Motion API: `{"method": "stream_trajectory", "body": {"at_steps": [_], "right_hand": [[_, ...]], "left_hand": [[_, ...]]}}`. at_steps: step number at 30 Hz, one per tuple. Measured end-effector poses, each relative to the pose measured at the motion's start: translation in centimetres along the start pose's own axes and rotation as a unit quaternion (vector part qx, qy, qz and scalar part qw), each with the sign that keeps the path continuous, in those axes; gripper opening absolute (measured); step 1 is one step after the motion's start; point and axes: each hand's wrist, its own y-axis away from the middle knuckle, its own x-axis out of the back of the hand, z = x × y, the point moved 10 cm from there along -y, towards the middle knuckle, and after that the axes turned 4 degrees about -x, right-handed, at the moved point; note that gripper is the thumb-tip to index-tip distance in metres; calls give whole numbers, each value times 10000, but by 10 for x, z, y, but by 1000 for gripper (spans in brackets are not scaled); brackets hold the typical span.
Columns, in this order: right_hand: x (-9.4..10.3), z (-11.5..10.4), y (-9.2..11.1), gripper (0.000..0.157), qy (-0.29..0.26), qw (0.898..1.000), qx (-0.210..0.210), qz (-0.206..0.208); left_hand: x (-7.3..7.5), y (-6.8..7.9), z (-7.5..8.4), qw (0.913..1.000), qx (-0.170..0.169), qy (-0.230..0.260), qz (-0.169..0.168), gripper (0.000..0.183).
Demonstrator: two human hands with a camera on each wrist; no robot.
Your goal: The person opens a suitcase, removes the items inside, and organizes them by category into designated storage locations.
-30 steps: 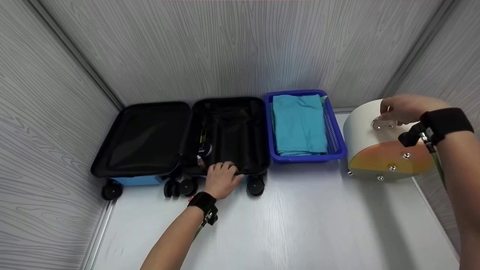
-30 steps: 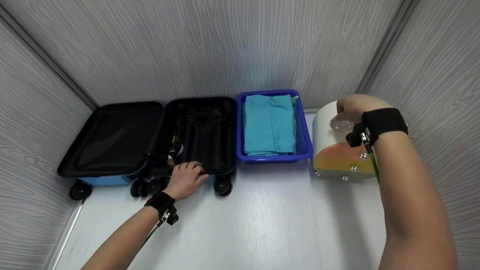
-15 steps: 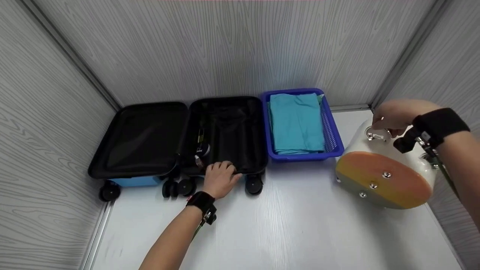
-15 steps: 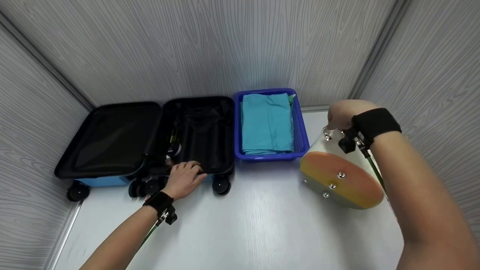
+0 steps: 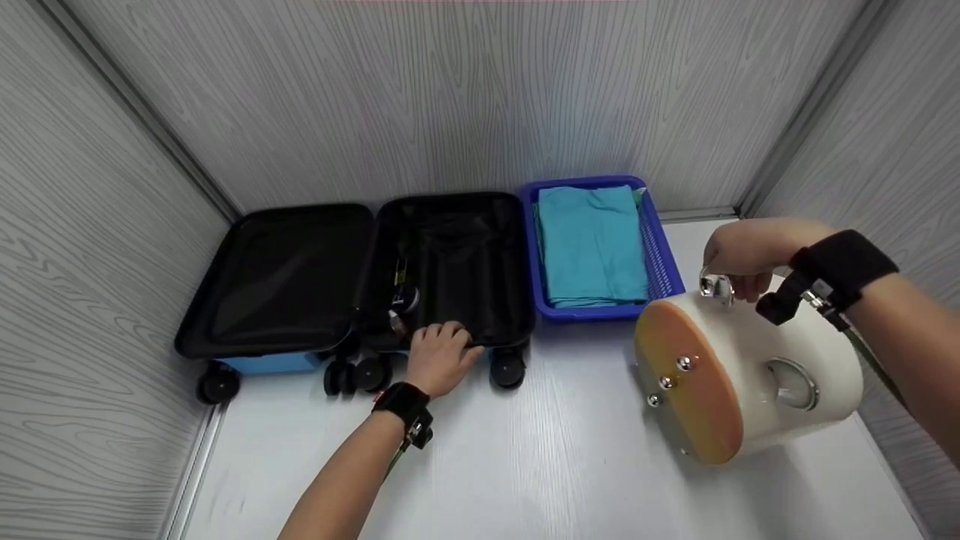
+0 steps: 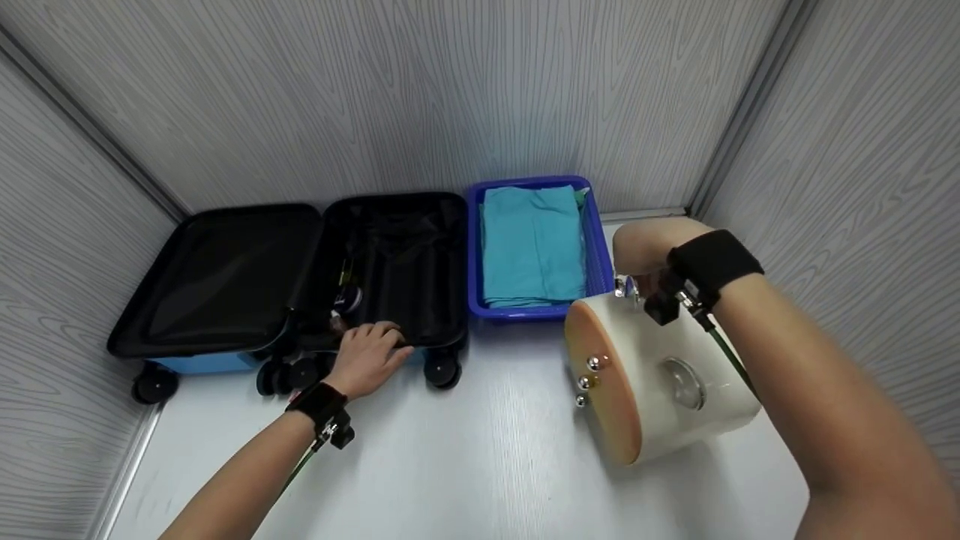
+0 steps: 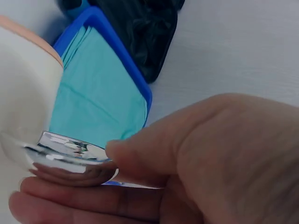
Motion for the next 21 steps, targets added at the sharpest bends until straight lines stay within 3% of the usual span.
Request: {"method": "stream_trajectory", "body": {"at_steps": [11,21], "right_hand": [[-6,-42,-14,35,-640,9972,328,226],[-3,-49,-22,36,-1068,9908,263,791]], "left_hand": [[1,0,-1,9999,85,60,31,45],[1,0,-1,10000,93,32,13,44]]}}
